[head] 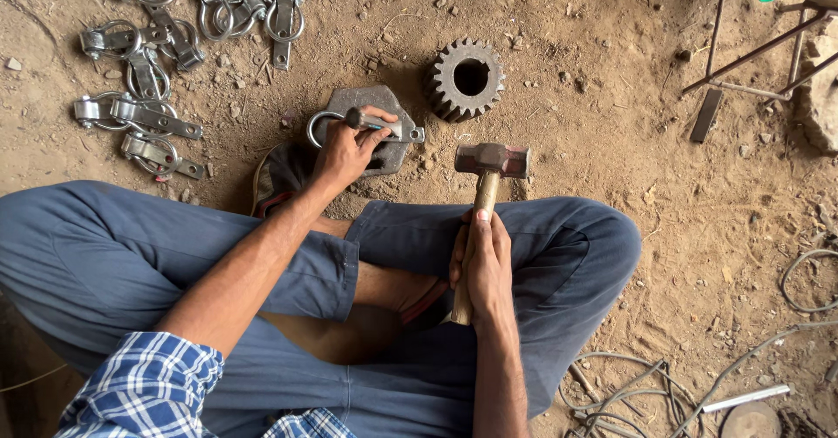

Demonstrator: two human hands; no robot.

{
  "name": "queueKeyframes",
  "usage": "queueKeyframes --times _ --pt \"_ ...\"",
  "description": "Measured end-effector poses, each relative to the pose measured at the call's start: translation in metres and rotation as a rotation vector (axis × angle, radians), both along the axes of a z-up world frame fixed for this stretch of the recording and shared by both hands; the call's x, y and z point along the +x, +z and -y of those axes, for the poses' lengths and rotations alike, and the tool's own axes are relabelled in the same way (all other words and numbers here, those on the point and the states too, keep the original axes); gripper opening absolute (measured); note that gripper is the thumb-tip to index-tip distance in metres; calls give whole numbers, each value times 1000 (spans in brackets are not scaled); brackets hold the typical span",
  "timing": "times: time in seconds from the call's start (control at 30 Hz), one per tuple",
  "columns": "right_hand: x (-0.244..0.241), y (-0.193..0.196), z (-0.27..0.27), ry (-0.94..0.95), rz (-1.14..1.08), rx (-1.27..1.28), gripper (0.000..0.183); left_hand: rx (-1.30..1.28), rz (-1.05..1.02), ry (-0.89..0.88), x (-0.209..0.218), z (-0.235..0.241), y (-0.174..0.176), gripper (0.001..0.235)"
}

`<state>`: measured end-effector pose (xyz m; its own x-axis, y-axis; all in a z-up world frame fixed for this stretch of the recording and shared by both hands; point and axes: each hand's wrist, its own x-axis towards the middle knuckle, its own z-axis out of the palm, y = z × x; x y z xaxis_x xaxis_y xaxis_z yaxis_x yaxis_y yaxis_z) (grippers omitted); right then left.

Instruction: The person assembles metal components on a dirt floor by inserting pins into a metal housing and securing them using a hammer.

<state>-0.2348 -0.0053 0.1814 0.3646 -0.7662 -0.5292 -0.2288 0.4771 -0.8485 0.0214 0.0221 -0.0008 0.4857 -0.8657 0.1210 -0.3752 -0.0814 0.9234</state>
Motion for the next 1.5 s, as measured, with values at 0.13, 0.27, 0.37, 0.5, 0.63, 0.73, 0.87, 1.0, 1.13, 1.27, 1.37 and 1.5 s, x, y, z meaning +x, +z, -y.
queueKeyframes --times 0.13,0.27,0.37,0.5,0.63,0.73,0.87,1.0,1.13,1.27,1.37,1.5 --pt "-2 -2 1 4 2 -2 34 -173 -31 -60 4 0 4 20" --pt "-2 -3 2 2 17 3 34 -19 -81 -28 4 -4 12 22" --pt "-3 -1 0 7 9 5 35 11 -25 -28 1 -5 18 22" --pt "-3 2 3 17 14 0 37 -55 159 -50 -2 3 17 21" --pt "-3 -2 -1 37 -27 -36 38 -8 263 -85 -6 11 5 15" --pt "0 -4 -5 48 -68 -87 39 95 303 -100 -5 13 1 17" --pt "7 -3 -10 106 -221 -328 40 148 344 -148 -2 22 7 19" --pt "17 0 -19 211 -409 -686 33 85 374 -138 -11 27 4 31" --pt "33 -2 -18 271 -384 -794 34 148 482 -79 -22 37 -17 34" --pt "61 22 -7 287 -448 -820 36 60 506 -61 -22 37 -30 40" --pt "68 67 0 224 -201 -617 34 97 485 -84 -23 35 -36 40" --pt "44 108 16 256 -470 -1151 45 164 523 -40 -32 39 -58 41"
